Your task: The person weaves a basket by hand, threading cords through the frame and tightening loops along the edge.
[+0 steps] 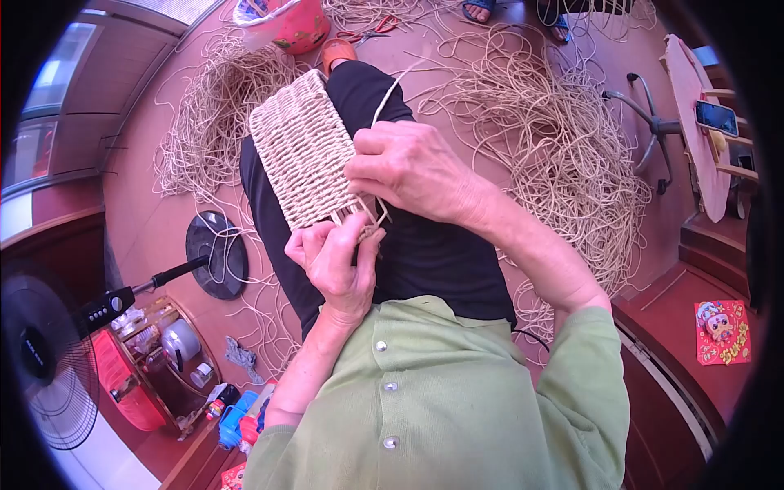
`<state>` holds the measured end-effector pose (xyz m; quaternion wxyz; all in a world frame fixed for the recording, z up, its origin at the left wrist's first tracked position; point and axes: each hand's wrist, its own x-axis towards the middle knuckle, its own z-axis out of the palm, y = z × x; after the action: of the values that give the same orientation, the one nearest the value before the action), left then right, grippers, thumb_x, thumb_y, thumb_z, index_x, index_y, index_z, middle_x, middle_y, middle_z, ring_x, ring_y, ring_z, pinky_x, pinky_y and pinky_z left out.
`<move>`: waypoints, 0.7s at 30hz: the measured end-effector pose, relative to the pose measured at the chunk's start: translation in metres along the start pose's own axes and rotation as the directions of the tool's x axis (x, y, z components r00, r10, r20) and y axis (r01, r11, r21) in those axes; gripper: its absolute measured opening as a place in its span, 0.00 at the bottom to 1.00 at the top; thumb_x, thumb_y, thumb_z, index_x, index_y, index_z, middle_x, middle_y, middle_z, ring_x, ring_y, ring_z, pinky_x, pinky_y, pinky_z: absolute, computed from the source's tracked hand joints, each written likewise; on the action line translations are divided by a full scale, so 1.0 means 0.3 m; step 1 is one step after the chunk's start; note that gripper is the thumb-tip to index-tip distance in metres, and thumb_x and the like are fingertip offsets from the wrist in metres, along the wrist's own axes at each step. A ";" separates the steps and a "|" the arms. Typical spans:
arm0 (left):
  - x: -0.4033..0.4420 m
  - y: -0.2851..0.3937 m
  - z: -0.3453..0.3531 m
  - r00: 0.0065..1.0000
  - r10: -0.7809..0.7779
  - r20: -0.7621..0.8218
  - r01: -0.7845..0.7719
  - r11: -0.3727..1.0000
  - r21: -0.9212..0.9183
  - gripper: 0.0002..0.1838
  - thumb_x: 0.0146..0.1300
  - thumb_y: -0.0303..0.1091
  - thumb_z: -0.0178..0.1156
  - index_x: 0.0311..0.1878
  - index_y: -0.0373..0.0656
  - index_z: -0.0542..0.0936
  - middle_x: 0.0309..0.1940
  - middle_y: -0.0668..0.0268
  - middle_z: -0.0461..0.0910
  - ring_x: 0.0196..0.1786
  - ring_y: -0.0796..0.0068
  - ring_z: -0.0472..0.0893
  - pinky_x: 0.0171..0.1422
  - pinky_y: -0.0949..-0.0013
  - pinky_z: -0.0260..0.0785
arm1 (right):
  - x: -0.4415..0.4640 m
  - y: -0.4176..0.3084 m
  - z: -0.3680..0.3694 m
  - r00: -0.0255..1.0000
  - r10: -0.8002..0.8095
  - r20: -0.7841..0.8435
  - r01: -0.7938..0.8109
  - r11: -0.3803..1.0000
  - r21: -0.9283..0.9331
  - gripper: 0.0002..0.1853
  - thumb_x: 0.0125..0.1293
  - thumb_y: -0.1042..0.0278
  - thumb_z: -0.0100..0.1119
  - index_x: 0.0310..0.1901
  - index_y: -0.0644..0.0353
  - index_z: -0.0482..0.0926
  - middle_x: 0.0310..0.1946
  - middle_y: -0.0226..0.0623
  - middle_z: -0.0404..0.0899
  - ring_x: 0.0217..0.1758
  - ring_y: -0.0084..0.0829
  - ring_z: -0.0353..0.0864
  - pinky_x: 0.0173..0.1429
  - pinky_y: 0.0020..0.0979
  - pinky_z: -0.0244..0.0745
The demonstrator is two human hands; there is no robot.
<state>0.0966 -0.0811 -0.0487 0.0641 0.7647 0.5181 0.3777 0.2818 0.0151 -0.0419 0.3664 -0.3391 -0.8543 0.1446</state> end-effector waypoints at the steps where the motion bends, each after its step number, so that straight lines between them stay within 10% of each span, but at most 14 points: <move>1: -0.004 -0.003 -0.001 0.999 0.039 0.030 -0.040 0.999 0.037 0.14 0.55 0.28 0.77 0.46 0.48 0.88 0.31 0.72 0.82 0.43 0.68 0.77 0.61 0.62 0.58 | 0.004 -0.005 0.004 0.998 0.036 -0.049 -0.037 0.999 -0.013 0.06 0.61 0.69 0.66 0.39 0.55 0.80 0.37 0.34 0.75 0.38 0.35 0.82 0.42 0.38 0.78; 4: -0.002 0.012 -0.012 0.994 0.005 0.107 -0.017 0.993 0.114 0.14 0.56 0.30 0.77 0.47 0.47 0.88 0.33 0.72 0.83 0.45 0.68 0.78 0.62 0.60 0.58 | -0.025 -0.081 -0.010 0.963 0.152 -0.220 -0.160 0.987 -0.019 0.11 0.59 0.69 0.70 0.42 0.53 0.79 0.40 0.34 0.74 0.40 0.36 0.82 0.43 0.39 0.78; 9: 0.066 0.059 -0.054 0.947 -0.074 0.311 0.017 0.983 0.184 0.06 0.65 0.34 0.68 0.42 0.46 0.87 0.33 0.68 0.84 0.45 0.66 0.78 0.61 0.56 0.58 | -0.202 -0.238 -0.027 0.928 0.370 -0.040 -0.371 0.910 -0.186 0.20 0.49 0.64 0.79 0.42 0.52 0.79 0.40 0.32 0.73 0.45 0.34 0.77 0.44 0.37 0.70; 21: 0.085 0.053 -0.062 0.900 -0.224 0.373 0.190 0.974 0.128 0.09 0.68 0.38 0.64 0.41 0.46 0.89 0.32 0.68 0.84 0.45 0.68 0.76 0.61 0.58 0.55 | -0.221 -0.293 0.113 0.849 0.393 -0.353 -0.449 0.889 -0.087 0.10 0.55 0.66 0.75 0.36 0.54 0.82 0.32 0.28 0.76 0.39 0.33 0.77 0.45 0.38 0.66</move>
<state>0.1011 -0.0724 -0.0148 0.1705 0.7666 0.5898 0.1881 0.2489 -0.0943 -0.0568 0.4322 -0.5670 -0.6952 0.0918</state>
